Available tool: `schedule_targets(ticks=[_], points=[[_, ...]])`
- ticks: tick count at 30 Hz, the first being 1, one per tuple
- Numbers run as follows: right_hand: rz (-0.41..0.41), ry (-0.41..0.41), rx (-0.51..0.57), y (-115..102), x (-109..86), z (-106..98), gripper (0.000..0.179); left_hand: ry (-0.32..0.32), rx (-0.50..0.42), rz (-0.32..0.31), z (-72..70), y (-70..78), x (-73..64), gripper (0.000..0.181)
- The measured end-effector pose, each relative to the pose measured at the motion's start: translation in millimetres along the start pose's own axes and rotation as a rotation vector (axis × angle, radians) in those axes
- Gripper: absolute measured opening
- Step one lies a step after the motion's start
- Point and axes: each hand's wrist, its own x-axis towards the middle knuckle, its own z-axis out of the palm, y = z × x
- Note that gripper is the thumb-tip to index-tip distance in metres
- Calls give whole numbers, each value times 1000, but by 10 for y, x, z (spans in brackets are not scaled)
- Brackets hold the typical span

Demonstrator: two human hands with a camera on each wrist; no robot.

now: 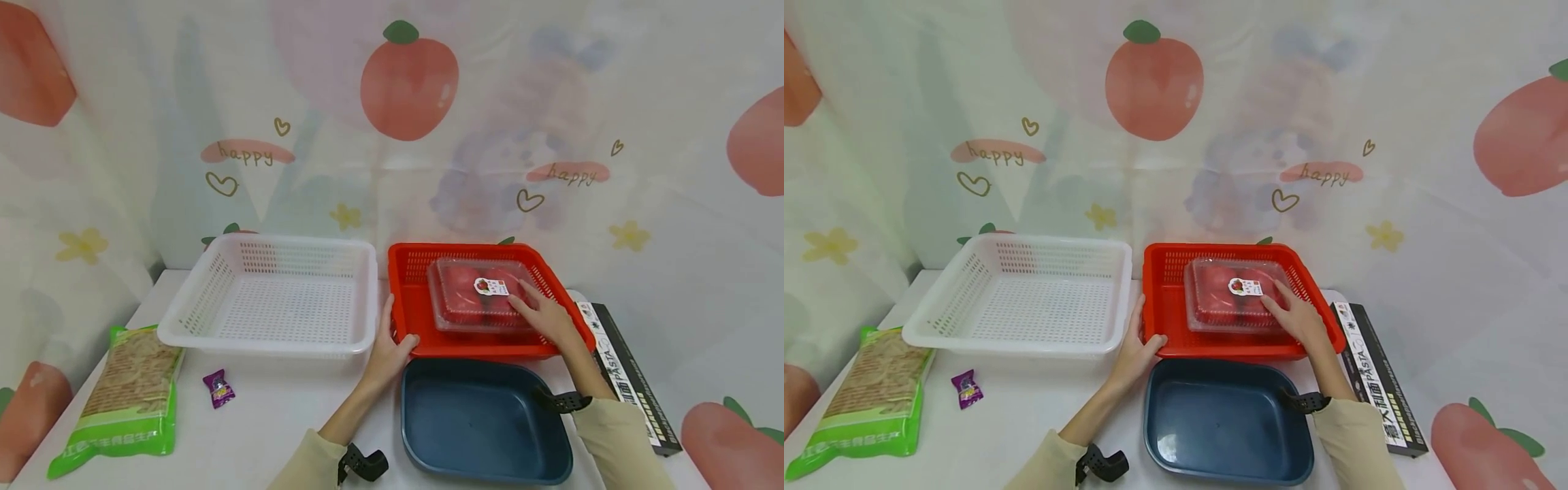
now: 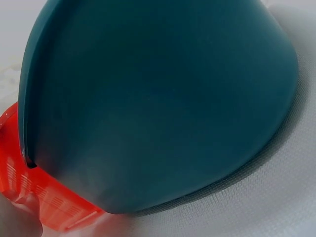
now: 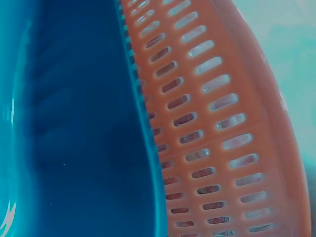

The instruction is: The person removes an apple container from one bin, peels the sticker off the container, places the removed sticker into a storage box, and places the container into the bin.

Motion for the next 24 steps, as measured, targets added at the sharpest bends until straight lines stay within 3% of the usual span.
schedule_targets(ticks=[7, 13, 19, 24], points=[[26, -34, 117, -8, -33, -15, 81, -17, -7, 8, -15, 19, -7, 90], [20, -55, 173, -55, -34, 37, 81, 9, 6, 17, -60, 8, -28, 93], [26, -37, 156, -28, -52, 35, 81, -27, -9, 26, -55, 9, -57, 94], [22, -17, 136, 8, -55, -13, 81, -31, -23, 29, -10, -51, -3, 94]])
